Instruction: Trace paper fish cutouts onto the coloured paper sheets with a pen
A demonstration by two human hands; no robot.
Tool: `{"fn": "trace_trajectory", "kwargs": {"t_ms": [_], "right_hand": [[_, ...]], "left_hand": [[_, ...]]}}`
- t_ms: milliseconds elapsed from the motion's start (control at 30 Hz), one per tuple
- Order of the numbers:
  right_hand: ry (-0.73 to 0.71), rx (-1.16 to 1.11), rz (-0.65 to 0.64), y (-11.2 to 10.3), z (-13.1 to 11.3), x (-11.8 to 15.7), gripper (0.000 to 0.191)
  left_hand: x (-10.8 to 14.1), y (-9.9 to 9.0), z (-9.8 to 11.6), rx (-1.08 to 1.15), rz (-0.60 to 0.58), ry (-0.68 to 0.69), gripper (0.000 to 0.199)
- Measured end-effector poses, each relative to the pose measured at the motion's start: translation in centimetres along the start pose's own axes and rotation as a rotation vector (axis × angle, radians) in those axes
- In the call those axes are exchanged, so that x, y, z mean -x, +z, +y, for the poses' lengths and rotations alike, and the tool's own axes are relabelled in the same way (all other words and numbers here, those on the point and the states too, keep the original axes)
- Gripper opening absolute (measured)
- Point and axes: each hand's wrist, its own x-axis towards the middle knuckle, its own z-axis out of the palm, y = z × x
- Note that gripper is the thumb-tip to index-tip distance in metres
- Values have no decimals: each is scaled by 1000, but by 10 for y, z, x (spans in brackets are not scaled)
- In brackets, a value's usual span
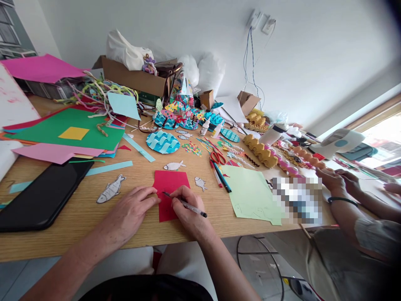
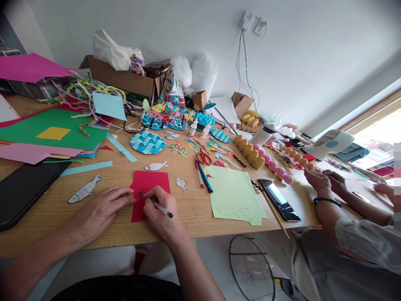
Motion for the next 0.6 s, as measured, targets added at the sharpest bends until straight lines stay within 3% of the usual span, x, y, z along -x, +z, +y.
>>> {"fn": "trace_trajectory", "kwargs": {"t_ms": [600], "right_hand": [[-8, 4, -4, 0, -1, 0, 13]], "left_hand": [[0, 0, -1, 20, -5, -9, 52]]}}
